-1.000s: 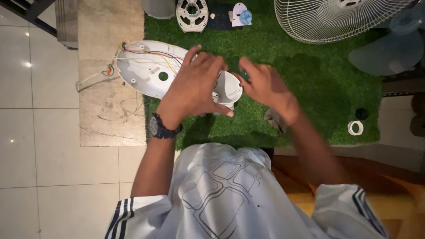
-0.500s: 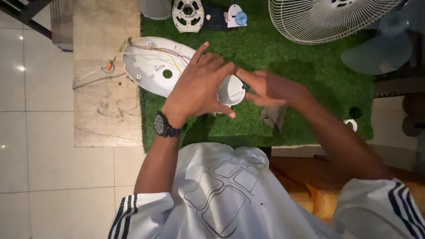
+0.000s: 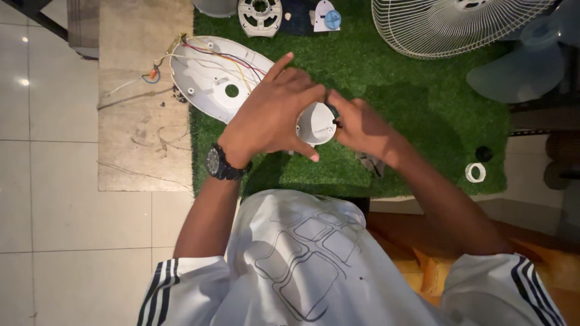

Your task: The person disassembles a white pedestal fan on a green mat. They remove the front grille, unscrew the rear housing, detach the motor assembly, and separate the internal components using a screwdriver.

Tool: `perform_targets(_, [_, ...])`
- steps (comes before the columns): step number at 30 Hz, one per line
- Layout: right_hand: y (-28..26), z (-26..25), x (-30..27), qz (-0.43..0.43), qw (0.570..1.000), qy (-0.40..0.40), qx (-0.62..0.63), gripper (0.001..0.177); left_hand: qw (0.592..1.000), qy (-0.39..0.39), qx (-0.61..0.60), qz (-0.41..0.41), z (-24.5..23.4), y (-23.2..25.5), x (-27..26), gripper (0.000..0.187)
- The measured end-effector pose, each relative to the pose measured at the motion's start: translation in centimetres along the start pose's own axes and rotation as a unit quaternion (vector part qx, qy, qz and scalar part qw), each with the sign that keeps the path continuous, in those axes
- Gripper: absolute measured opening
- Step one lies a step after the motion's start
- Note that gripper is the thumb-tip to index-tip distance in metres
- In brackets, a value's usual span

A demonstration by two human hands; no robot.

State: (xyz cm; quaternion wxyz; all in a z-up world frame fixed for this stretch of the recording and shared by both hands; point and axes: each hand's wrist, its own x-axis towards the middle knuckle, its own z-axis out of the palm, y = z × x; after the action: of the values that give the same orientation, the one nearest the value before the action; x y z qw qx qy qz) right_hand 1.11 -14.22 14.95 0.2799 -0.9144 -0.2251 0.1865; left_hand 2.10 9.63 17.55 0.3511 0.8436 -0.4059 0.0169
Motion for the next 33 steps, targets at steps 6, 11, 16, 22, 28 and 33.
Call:
perform_targets(6, [1.2, 0.2, -0.2, -0.057, 0.997, -0.045, 0.018, 0.045, 1.0, -0.018, 0.005, 0.005, 0.4, 0.7, 0.3, 0.091])
perform_targets(11, [2.5, -0.6, -0.6, 0.038, 0.985, -0.166, 0.005, 0.039, 0.999, -0.026, -0.014, 0.031, 1.1, 0.8, 0.9, 0.09])
perform_targets(16, [2.0, -0.2, -1.6, -0.023, 0.997, -0.065, -0.03, 0.056, 0.999, -0.028, -0.003, 0.04, 1.2, 0.5, 1.2, 0.091])
perform_targets(22, [-0.1, 2.5, -2.2, 0.144, 0.989, 0.039, -0.016, 0.048, 0.999, -0.006, -0.011, 0.042, -0.1, -0.9, 0.2, 0.088])
perform_targets(28, [-0.5, 2.1, -1.4, 0.066, 0.997, 0.026, 0.042, 0.048, 0.999, 0.0, -0.02, 0.046, -0.2, -1.0, -0.3, 0.089])
perform_targets(33, [-0.1, -0.3, -0.8, 0.035, 0.994, -0.101, 0.036, 0.066, 0.998, 0.003, -0.015, 0.053, 0.2, -0.5, -0.6, 0.09])
